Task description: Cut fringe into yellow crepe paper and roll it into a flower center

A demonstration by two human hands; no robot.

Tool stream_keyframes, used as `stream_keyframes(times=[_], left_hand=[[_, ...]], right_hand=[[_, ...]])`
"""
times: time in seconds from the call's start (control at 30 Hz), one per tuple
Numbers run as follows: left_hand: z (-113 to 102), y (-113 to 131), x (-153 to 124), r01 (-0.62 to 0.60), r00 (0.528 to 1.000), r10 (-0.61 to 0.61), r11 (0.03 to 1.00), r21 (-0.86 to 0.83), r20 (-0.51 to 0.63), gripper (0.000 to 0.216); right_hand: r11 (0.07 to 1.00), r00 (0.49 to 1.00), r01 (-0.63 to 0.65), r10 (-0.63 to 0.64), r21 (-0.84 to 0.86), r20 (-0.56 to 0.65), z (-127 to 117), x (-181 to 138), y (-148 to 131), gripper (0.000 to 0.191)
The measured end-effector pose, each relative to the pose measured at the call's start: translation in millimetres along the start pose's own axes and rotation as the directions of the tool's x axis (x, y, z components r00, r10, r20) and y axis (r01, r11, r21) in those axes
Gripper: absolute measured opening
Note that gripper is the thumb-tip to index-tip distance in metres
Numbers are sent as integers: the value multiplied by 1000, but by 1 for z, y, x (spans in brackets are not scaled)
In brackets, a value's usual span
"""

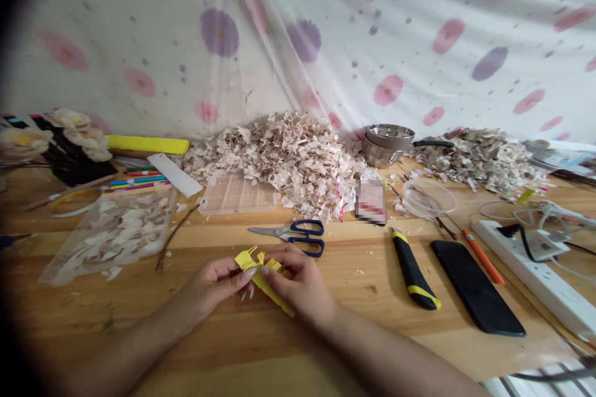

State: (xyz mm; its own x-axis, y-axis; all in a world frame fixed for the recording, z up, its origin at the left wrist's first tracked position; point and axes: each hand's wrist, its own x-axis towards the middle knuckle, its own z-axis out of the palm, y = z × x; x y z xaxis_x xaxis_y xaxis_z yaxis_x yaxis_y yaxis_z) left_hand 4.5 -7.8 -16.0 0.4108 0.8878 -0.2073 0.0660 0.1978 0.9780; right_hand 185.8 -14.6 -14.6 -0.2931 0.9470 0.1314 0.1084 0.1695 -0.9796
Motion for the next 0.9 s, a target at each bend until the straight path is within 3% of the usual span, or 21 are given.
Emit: stream_keyframes(times=[0.13, 0.27, 0.53, 0.9], left_hand=[[2, 0, -2, 13, 1000, -13, 999, 30, -4, 30], [4, 1, -4, -9, 1000, 9, 1000, 27, -6, 30], [6, 2, -4, 8, 998, -14, 995, -101, -54, 31], [9, 9, -5, 18, 986, -54, 976, -218, -159, 36]], right_hand=[[999, 999, -20, 22, 33, -47, 3, 0, 8, 27], [980, 991, -98, 112, 175, -67, 5, -1, 11, 28], [798, 924, -342, 381, 495, 24, 8, 0, 2, 32], [894, 978, -209, 202, 395, 60, 9, -3, 8, 31]])
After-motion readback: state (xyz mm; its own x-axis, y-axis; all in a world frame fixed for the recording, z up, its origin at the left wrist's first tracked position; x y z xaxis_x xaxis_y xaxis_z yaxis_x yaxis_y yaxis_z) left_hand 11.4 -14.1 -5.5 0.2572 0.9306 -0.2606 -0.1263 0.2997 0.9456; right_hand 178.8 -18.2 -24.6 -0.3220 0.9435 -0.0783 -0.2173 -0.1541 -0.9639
